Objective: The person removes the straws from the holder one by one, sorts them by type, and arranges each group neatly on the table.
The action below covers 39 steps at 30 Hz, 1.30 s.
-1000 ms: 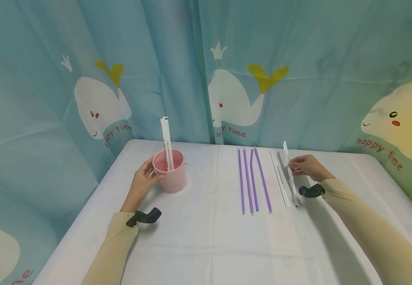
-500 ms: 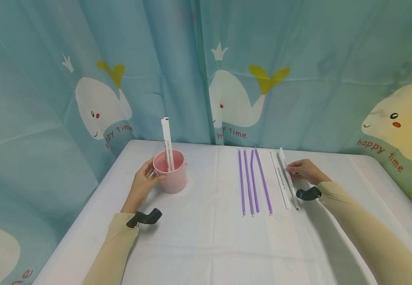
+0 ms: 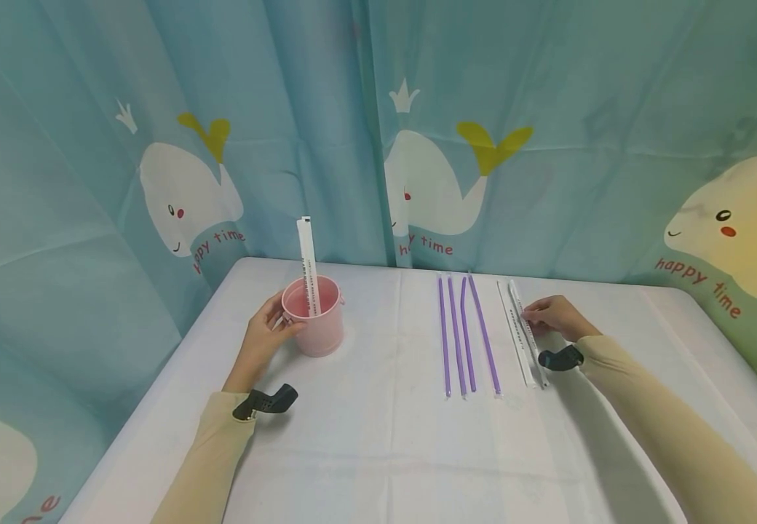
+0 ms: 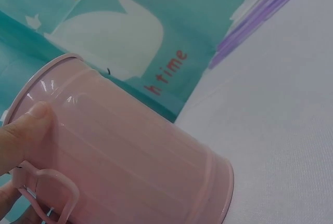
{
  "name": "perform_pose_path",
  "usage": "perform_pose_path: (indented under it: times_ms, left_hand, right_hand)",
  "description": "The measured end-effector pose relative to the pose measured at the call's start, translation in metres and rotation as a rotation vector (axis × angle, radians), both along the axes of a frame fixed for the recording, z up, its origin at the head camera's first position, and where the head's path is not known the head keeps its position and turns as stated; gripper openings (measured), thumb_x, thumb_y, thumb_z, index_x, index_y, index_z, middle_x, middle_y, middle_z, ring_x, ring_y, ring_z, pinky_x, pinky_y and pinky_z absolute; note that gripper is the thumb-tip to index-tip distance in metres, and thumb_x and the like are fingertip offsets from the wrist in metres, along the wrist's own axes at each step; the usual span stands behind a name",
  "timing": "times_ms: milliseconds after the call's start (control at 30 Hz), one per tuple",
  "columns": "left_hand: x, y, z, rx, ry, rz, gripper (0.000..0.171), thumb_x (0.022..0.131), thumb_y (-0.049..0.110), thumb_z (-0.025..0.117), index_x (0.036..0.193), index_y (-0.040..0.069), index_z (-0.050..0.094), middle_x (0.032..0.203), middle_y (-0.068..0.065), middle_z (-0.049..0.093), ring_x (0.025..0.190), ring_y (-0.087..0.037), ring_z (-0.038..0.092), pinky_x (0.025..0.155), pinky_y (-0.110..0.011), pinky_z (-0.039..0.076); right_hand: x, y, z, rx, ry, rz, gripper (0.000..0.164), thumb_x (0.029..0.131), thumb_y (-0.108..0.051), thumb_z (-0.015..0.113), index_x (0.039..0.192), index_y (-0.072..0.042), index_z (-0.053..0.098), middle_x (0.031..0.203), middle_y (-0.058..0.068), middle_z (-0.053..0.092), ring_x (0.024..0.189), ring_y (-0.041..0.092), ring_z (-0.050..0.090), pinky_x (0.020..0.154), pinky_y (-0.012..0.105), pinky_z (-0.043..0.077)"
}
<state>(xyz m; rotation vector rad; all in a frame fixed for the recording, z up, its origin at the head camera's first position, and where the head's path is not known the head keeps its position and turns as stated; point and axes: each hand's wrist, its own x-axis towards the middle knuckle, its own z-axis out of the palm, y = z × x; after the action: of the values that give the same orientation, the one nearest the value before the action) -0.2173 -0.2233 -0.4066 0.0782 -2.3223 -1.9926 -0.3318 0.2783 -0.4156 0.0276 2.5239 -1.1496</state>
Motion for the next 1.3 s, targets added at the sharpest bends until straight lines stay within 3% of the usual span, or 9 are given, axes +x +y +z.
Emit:
perform_pose_path:
  times_ms: [600, 1000, 1300]
  left_hand:
    - [0.0, 0.002, 0.001, -0.005, -0.005, -0.009, 0.078, 0.084, 0.007, 0.068, 0.148, 0.008, 0.024, 0.156, -0.01, 0.023, 0.146, -0.025, 0.02, 0.119, -0.038, 0.025]
    - [-0.002, 0.002, -0.001, -0.031, -0.003, 0.002, 0.078, 0.083, 0.007, 0.069, 0.148, 0.008, 0.025, 0.155, -0.01, 0.025, 0.145, -0.026, 0.022, 0.118, -0.038, 0.027]
    - [0.0, 0.0, 0.0, -0.043, -0.01, 0.005, 0.078, 0.084, 0.009, 0.068, 0.148, 0.007, 0.024, 0.155, -0.011, 0.024, 0.145, -0.026, 0.022, 0.118, -0.039, 0.027]
  right_hand:
    - [-0.002, -0.005, -0.001, 0.128, 0.034, -0.047, 0.027, 0.087, -0.01, 0.063, 0.102, 0.013, 0.06, 0.067, -0.003, 0.065, 0.06, 0.007, 0.06, 0.057, 0.02, 0.05]
    - [0.002, 0.01, 0.004, 0.095, -0.025, 0.013, 0.028, 0.089, -0.011, 0.06, 0.105, 0.012, 0.06, 0.069, -0.007, 0.066, 0.065, 0.004, 0.061, 0.062, 0.02, 0.054]
    - [0.009, 0.024, 0.011, 0.041, -0.075, 0.119, 0.036, 0.091, -0.016, 0.06, 0.113, 0.013, 0.057, 0.086, 0.0, 0.07, 0.076, 0.007, 0.064, 0.075, 0.028, 0.059]
